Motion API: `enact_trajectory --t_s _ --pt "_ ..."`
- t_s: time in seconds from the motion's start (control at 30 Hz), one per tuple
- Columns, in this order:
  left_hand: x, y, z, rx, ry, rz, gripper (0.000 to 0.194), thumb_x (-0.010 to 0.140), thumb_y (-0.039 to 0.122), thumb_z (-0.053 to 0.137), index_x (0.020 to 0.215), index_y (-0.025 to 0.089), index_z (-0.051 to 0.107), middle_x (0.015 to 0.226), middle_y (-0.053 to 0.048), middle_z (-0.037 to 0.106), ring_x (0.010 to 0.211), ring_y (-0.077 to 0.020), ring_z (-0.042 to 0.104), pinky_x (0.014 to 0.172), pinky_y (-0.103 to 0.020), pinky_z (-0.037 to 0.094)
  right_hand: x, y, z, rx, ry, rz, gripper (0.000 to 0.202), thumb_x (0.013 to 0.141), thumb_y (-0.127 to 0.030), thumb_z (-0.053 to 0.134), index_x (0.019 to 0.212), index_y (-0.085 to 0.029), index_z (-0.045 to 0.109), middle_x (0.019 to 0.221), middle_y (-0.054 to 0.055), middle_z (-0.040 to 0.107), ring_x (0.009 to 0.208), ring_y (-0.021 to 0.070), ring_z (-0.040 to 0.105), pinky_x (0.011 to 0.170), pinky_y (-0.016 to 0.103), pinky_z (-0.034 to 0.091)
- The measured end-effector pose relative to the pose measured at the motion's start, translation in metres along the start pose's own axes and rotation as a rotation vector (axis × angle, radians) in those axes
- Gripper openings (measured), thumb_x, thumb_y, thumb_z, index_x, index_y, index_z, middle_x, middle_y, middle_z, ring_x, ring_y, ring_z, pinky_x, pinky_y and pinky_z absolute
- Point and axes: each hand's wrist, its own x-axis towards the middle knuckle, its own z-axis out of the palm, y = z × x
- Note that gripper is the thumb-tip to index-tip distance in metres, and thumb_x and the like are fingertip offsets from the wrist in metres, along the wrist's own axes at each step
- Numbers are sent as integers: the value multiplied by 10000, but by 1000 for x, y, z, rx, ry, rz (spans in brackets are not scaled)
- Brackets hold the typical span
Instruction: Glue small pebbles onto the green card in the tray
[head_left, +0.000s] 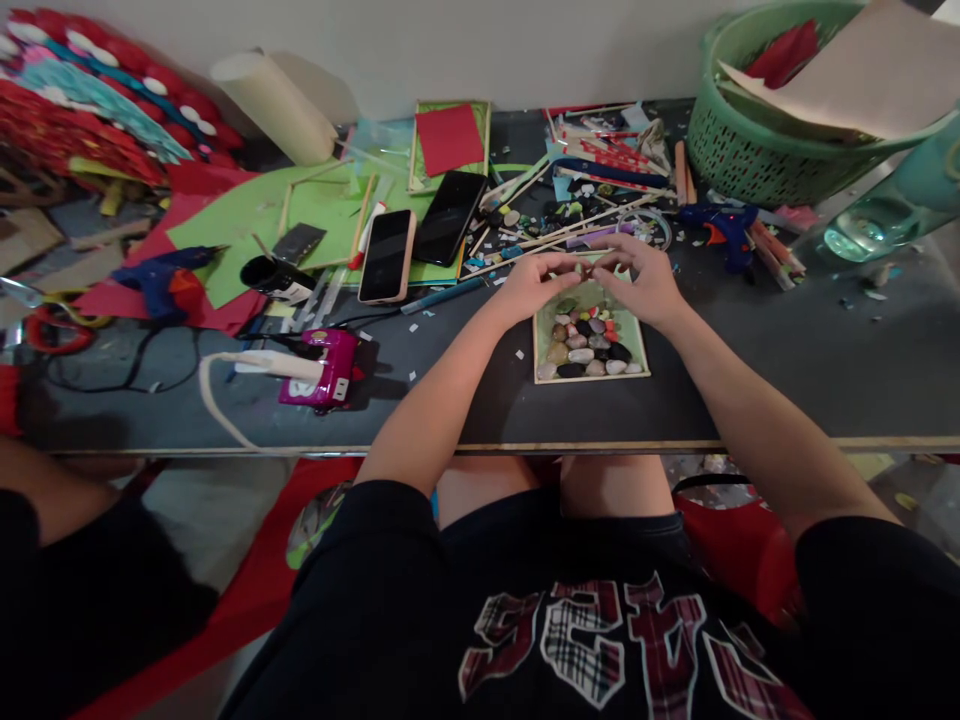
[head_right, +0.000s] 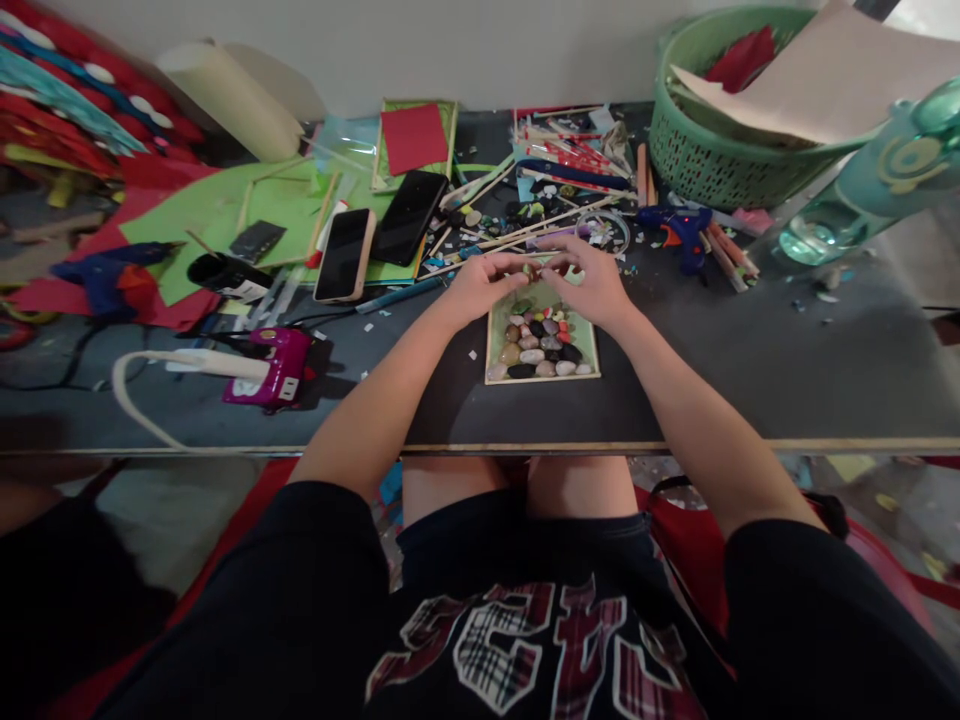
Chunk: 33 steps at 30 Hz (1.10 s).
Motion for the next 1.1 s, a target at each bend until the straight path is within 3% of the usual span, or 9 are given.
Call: enact_trajectory --t_s 0.1,0.17,0.33,0.47,0.63,0.77,0.9,1.1 --pt "2 -7 1 -220 74 12 573 863 655 751 1166 169 751 1092 -84 795 939 -180 730 850 -286 538 2 -3 0 38 65 -52 443 933 -625 644 1104 -227 737 1031 53 779 940 200 726 824 356 548" --pt "3 -10 3 -289 103 1 667 782 723 787 1158 175 739 999 -72 796 943 -193 747 830 -285 546 3 -7 -1 22 97 -112 414 950 -634 631 1010 -238 737 1064 51 779 1036 214 724 933 397 547" --pt "4 -10 7 -315 140 9 664 738 740 803 1064 164 747 900 -56 773 897 -185 746 770 -271 553 4 -13 -3 -73 92 -189 391 983 -617 591 924 -253 722 1134 50 763 1168 250 695 1102 493 475" --pt "4 -10 7 -309 138 1 651 733 726 821 1046 160 745 891 -37 756 761 -128 680 731 -251 532 4 -11 -2 -151 65 -215 377 985 -595 591 907 -253 732 1190 63 746 1196 276 676 1139 539 428" --pt "5 -12 7 -318 132 -3 664 711 725 838 1037 155 740 889 -37 750 733 -115 657 714 -242 523 4 -13 -2 -157 73 -215 353 974 -580 605 907 -257 730 1177 71 749 1189 286 681 1112 541 451" --pt "5 -11 7 -330 163 0 663 704 740 828 1014 160 736 835 -34 747 811 -144 710 735 -241 542 2 -19 -4 -122 113 -225 326 981 -572 592 991 -265 702 1110 62 762 1142 271 702 1083 521 496" --pt "5 -9 8 -330 156 -43 703 660 773 831 1004 168 732 891 -35 754 765 -118 677 734 -231 529 -4 -22 -1 -121 152 -166 409 943 -605 642 1184 -275 654 1065 58 773 1047 263 732 1057 508 541" --pt "6 -10 9 -346 127 -13 695 653 769 849 1009 187 715 895 -18 710 720 -106 598 730 -251 490 -7 -23 6 -148 146 -118 531 943 -640 629 1338 -287 593 1093 74 793 1243 321 686 1186 600 456"
